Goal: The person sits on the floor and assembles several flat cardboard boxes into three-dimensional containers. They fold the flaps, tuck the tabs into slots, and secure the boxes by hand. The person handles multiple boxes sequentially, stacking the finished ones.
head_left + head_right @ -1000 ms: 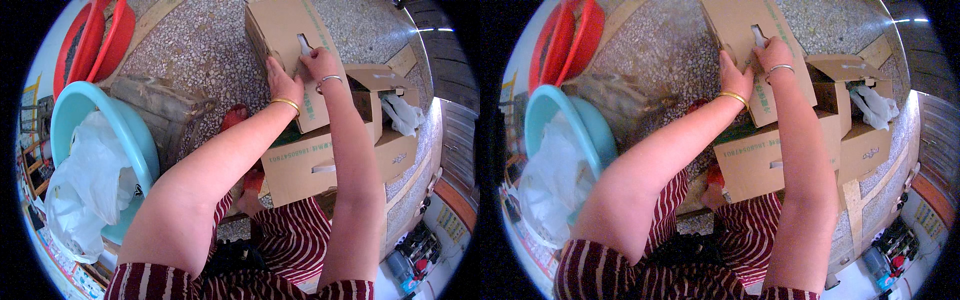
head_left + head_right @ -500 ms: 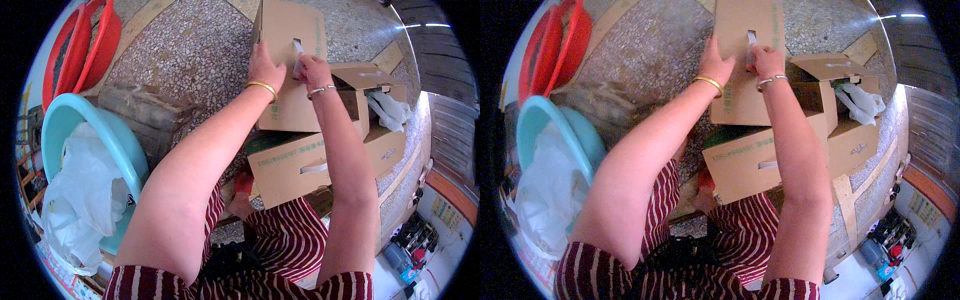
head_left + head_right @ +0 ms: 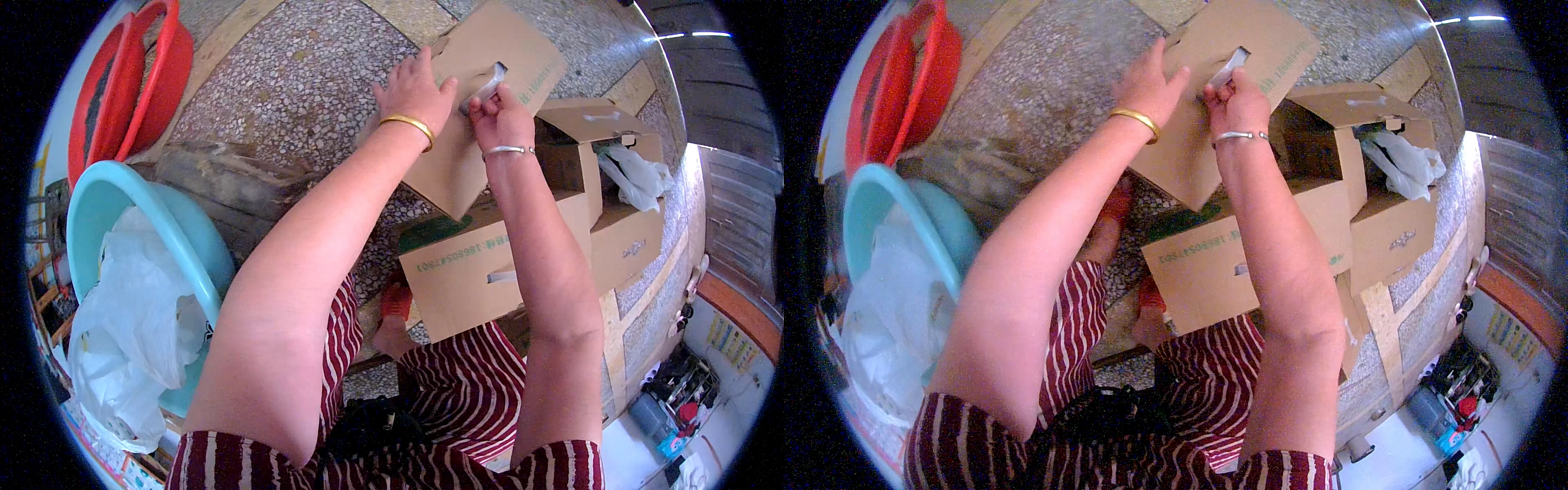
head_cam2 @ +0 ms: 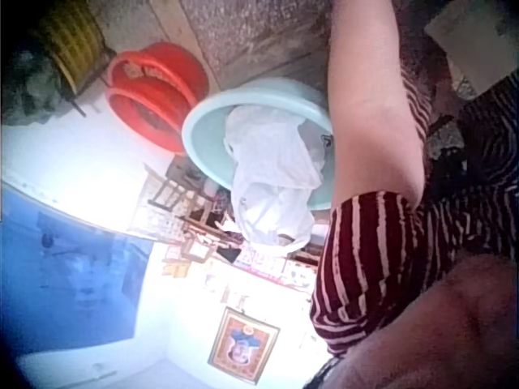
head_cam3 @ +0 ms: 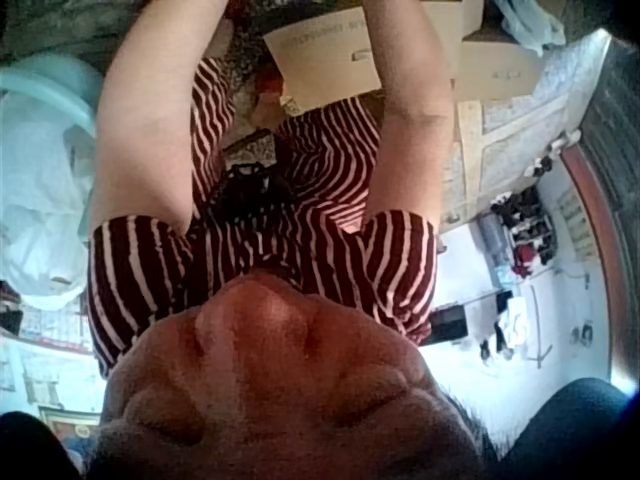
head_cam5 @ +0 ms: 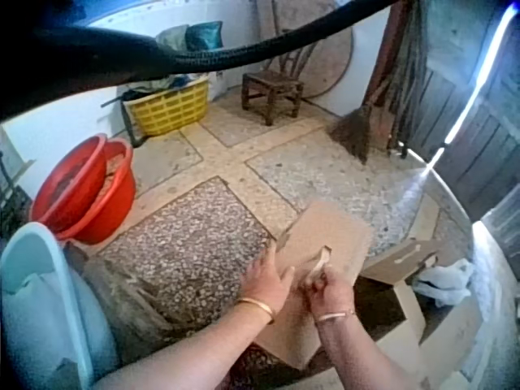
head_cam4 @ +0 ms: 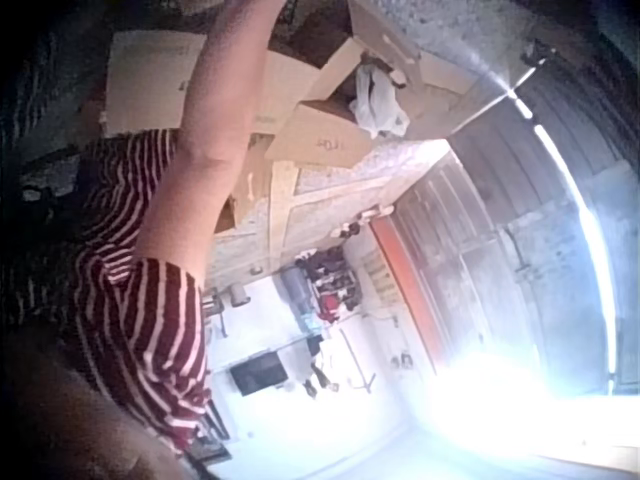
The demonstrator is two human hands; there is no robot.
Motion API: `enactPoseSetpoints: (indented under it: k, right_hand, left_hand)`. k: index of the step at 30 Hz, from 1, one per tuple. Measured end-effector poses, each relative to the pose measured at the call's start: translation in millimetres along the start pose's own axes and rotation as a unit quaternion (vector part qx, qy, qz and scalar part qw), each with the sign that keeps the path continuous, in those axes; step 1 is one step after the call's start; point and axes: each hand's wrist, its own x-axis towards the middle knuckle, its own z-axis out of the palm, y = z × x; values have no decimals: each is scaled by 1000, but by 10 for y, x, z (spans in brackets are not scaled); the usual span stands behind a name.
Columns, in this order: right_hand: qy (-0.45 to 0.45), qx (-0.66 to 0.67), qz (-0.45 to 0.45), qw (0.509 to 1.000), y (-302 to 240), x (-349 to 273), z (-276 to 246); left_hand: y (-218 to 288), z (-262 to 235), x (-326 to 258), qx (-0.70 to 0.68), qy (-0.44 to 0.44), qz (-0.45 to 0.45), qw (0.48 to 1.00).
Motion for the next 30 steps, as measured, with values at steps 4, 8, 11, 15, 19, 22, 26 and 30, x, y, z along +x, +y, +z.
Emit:
enactPoseSetpoints:
  k: [4, 8, 11, 15, 19, 22, 26, 30]
  right_hand:
    - [-47, 82, -9, 995, 33, 49, 110]
    - [-149, 48, 20, 987, 78, 48, 222]
    - [-160, -13, 26, 987, -16, 33, 173]
    - [-192, -90, 9, 977, -79, 103, 7]
    - [-181, -242, -24, 953, -283, -3, -168]
    - [-165, -303, -14, 939, -498, -182, -455]
    - [-102, -399, -26, 911, -783, -682, -1029]
    - [-129, -593, -167, 777, -942, -1234, -1866]
  left_hand:
    - [83, 29, -32, 118, 145, 100, 977]
    - [76, 140, -37, 99, 146, 127, 976]
    - [35, 131, -51, 95, 103, 126, 982]
    - [105, 196, -315, 159, 14, 132, 978]
    - [-86, 237, -394, 225, -50, 158, 960]
    - [-175, 215, -342, 238, -26, 158, 958]
    - [-465, 60, -98, 247, 43, 82, 965]
    - [-789, 3, 20, 197, 137, -16, 971]
